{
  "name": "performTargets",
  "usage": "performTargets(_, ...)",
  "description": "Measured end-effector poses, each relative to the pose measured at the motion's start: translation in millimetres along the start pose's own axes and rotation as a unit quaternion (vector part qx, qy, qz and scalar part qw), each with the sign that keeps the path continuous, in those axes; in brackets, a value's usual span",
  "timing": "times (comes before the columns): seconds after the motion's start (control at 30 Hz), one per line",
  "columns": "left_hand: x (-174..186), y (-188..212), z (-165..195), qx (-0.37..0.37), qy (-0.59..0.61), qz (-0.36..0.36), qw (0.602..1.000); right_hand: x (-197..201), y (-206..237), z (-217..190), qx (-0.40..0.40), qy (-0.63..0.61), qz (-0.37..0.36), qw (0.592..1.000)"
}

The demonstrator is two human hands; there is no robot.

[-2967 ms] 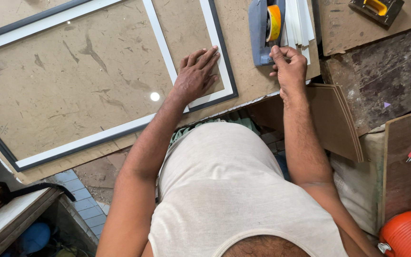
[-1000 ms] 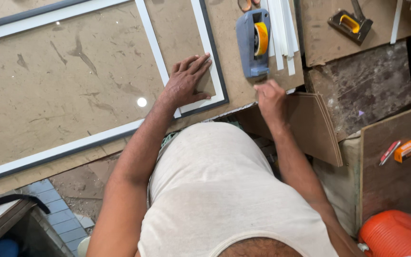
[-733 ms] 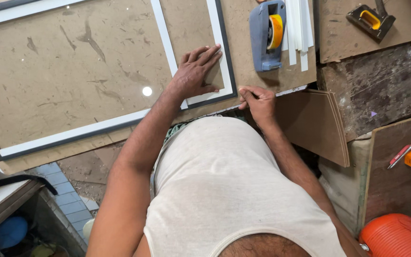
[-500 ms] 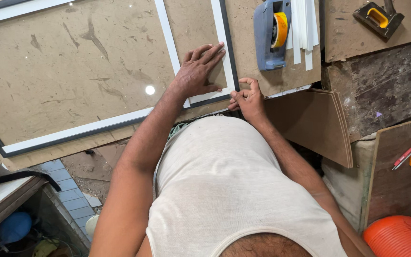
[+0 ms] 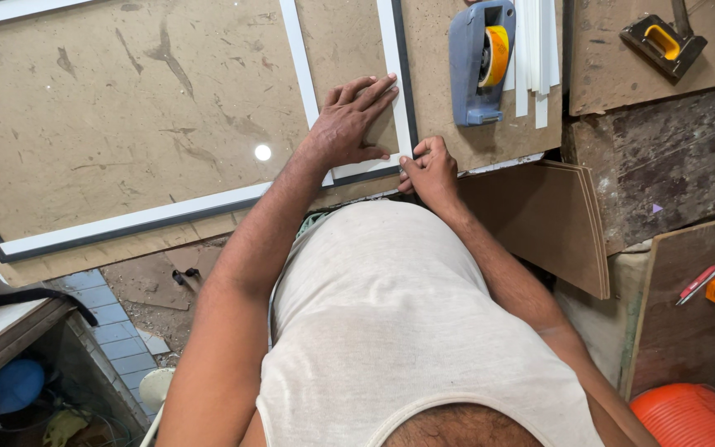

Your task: The person assembles a picture frame by cutting white strips with scissors and applying them to the edges of a black frame. They then place a clear acrylic sheet into the frame and adjust the components.

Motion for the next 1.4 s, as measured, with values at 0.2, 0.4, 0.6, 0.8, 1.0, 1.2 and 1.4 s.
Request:
performTargets(0.2, 0, 2, -1, -0.002, -0.009, 0.004, 1.0, 5, -9, -16, -0.037, 0.308, -0.044, 0.95)
performTargets(0.4, -2, 1, -1, 0.002, -0.012, -0.007, 1.0, 3, -18, -49, 0.321, 0.501, -0.038, 0.803)
performTargets(0.6, 0, 1, 1, -0.002, -0.011, 0.002, 1.0, 9, 14, -41, 0.446, 0.42, 0.01, 0.79)
performTargets(0.8, -1, 1, -1, 0.006, -0.01, -0.016, 1.0, 13, 28, -34, 0.463, 0.375, 0.028, 0.802)
performTargets(1.0, 4, 0, 1, -0.004, 0.002, -0.006, 1.0, 11, 27, -34, 0.44, 0.416, 0.027, 0.795)
performTargets(1.2, 7, -2, 6, 0.003, 0.011, -0.018, 1.0, 84, 28, -34, 0.34, 0.23, 0.354, 0.84)
performTargets(1.4, 9, -4, 7, 0.005, 0.013, -0.018, 1.0, 125, -20, 3, 0.008, -0.103, 0.236, 0.966)
Point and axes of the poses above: each hand's wrist, its own y-axis away from the middle knuckle, its own x-axis out of the back of the hand, z = x × y, the point moved 6 cm from there along -y, towards the middle knuckle, and after that the axes turned 1 degree about x, right-handed, at the moved point
